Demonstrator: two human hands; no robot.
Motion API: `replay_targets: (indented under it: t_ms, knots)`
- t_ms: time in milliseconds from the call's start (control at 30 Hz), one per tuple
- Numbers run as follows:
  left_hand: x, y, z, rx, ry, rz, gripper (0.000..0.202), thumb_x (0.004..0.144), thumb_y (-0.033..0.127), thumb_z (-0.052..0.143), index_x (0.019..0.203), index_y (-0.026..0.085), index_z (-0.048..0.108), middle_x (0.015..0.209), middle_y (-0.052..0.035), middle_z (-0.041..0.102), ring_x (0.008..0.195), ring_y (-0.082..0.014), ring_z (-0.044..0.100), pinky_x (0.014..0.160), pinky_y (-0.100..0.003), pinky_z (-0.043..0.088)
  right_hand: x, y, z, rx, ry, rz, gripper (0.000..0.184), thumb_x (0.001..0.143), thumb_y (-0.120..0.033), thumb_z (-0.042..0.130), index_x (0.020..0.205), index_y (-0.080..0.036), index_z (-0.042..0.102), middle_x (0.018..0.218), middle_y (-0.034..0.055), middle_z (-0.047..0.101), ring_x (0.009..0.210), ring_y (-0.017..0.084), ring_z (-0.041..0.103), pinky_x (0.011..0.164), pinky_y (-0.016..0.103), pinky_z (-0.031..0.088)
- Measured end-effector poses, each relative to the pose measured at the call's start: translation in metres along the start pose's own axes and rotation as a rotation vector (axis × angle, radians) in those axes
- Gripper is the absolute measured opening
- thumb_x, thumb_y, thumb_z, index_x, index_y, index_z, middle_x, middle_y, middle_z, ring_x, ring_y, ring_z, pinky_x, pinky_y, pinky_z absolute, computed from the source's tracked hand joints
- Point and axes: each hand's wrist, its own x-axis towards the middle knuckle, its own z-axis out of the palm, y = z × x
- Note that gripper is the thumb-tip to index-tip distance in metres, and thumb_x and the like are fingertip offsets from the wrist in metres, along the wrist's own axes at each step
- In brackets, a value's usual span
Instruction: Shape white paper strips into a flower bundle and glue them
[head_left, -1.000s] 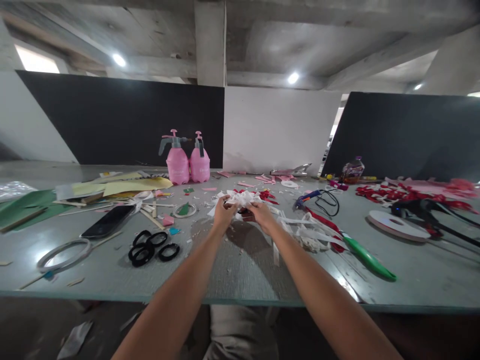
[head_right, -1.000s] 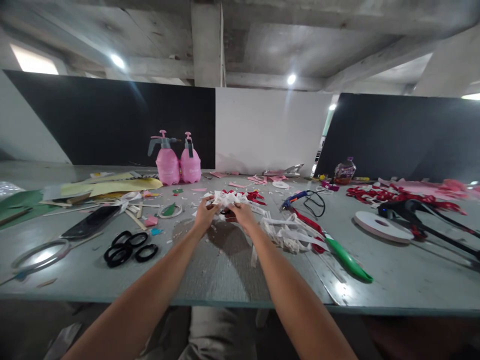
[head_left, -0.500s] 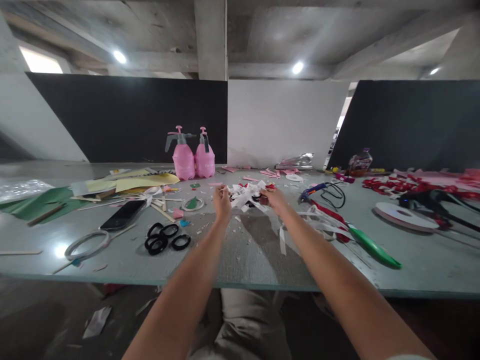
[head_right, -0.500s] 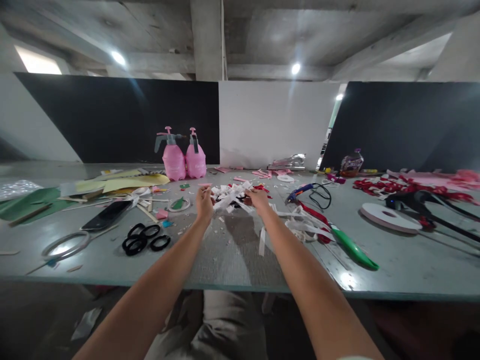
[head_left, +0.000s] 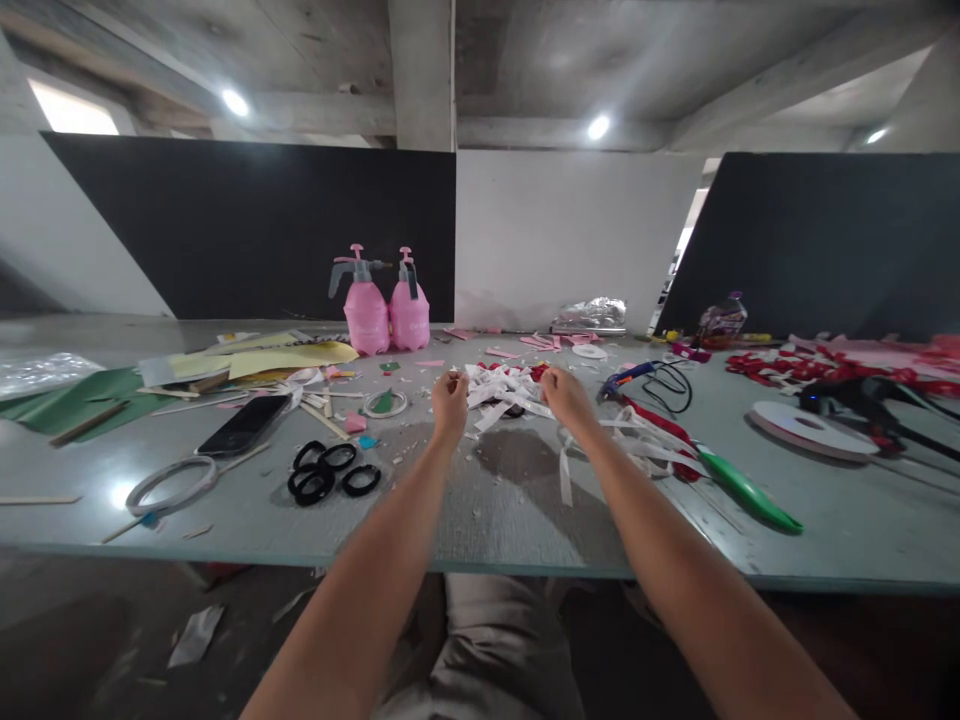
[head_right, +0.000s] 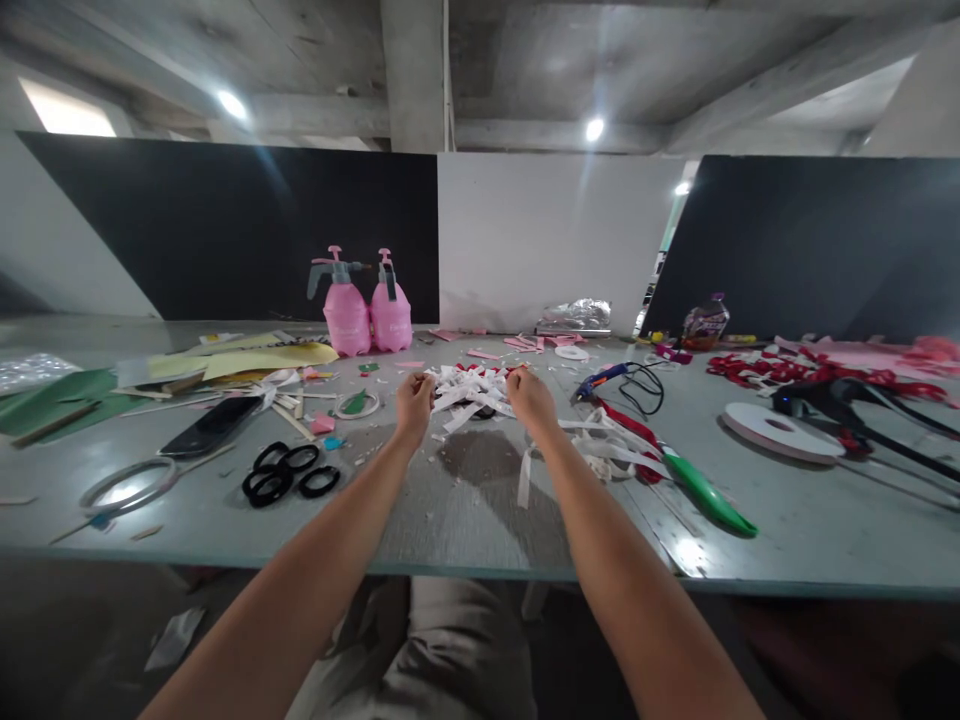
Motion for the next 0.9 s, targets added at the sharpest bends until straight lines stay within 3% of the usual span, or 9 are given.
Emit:
replay_targets:
  t_ms: [133, 233, 367, 433, 567, 633, 733, 900]
  knots:
    - [-0.006, 0.004, 0.005, 0.03, -0.067, 0.029, 0.014, 0.076, 0.031, 0.056, 0.072, 0.018, 0.055, 0.052, 0.0057, 0.047, 0.044, -0.0066, 0.04, 0.045, -0.018, 0.03, -0.001, 0.031, -0.026, 0.006, -0.12, -0.023, 0.036, 0.091, -0.033, 0.037, 0.074, -0.016, 0.064, 0.06, 0.0036, 0.063, 0.052, 0.013, 0.055, 0.057, 0.023, 0.038]
    - [-0.014, 0.007, 0.008, 0.097, -0.189, 0.07, 0.014, 0.075, 0.031, 0.058, 0.071, 0.018, 0.057, 0.05, 0.0053, 0.047, 0.046, -0.0075, 0.041, 0.047, -0.018, 0.029, 0.001, 0.051, -0.037, -0.126, -0.243, -0.026, 0.013, 0.075, -0.028, 0.063, 0.082, -0.018, 0.068, 0.07, 0.0024, 0.066, 0.06, 0.014, 0.058, 0.06, 0.023, 0.039]
    - [-0.022, 0.007, 0.01, 0.208, -0.353, 0.112, 0.015, 0.075, 0.033, 0.059, 0.071, 0.019, 0.06, 0.05, 0.0039, 0.049, 0.047, -0.009, 0.043, 0.047, -0.02, 0.031, -0.003, 0.052, -0.033, -0.307, -0.437, 0.118, 0.025, 0.054, -0.017, 0.078, 0.078, -0.019, 0.071, 0.069, 0.0026, 0.065, 0.06, 0.016, 0.057, 0.06, 0.025, 0.039]
    - [-0.024, 0.005, 0.011, 0.256, -0.4, 0.119, 0.017, 0.074, 0.036, 0.06, 0.072, 0.019, 0.061, 0.05, 0.0031, 0.051, 0.047, -0.0096, 0.044, 0.047, -0.021, 0.031, -0.005, 0.039, -0.026, -0.209, -0.367, 0.027, 0.027, 0.058, -0.012, 0.072, 0.084, -0.018, 0.07, 0.07, 0.0017, 0.064, 0.063, 0.015, 0.057, 0.063, 0.024, 0.039]
    - [-0.026, 0.005, 0.016, 0.203, -0.608, -0.056, 0.037, 0.082, 0.05, 0.048, 0.076, 0.017, 0.065, 0.056, -0.0012, 0.057, 0.04, -0.0085, 0.041, 0.043, -0.023, 0.029, -0.012, -0.005, -0.011, 0.217, 0.071, -0.269, 0.036, 0.081, -0.019, 0.05, 0.116, -0.018, 0.058, 0.073, -0.0004, 0.06, 0.066, 0.012, 0.054, 0.067, 0.023, 0.041]
    - [-0.028, 0.007, 0.019, 0.082, -0.669, -0.135, 0.05, 0.084, 0.058, 0.04, 0.074, 0.016, 0.065, 0.062, -0.0048, 0.06, 0.042, -0.0093, 0.044, 0.043, -0.024, 0.031, -0.019, -0.026, 0.0, 0.292, 0.051, -0.366, 0.037, 0.081, -0.021, 0.05, 0.117, -0.019, 0.056, 0.072, -0.0012, 0.057, 0.066, 0.012, 0.053, 0.067, 0.023, 0.042]
    - [-0.029, 0.01, 0.022, -0.039, -0.538, -0.132, 0.048, 0.079, 0.06, 0.05, 0.066, 0.016, 0.061, 0.06, -0.0044, 0.058, 0.05, -0.0112, 0.05, 0.046, -0.023, 0.034, -0.03, -0.045, 0.016, 0.34, -0.034, -0.414, 0.038, 0.081, -0.023, 0.051, 0.118, -0.02, 0.053, 0.075, -0.0008, 0.057, 0.067, 0.013, 0.054, 0.066, 0.023, 0.042]
    - [-0.025, 0.014, 0.021, 0.004, -0.384, -0.062, 0.038, 0.076, 0.051, 0.06, 0.064, 0.015, 0.062, 0.055, 0.0003, 0.052, 0.05, -0.0086, 0.044, 0.047, -0.021, 0.034, -0.034, -0.047, 0.034, 0.525, -0.003, -0.29, 0.046, 0.078, -0.03, 0.056, 0.122, -0.021, 0.046, 0.07, -0.0035, 0.053, 0.061, 0.012, 0.051, 0.06, 0.022, 0.042]
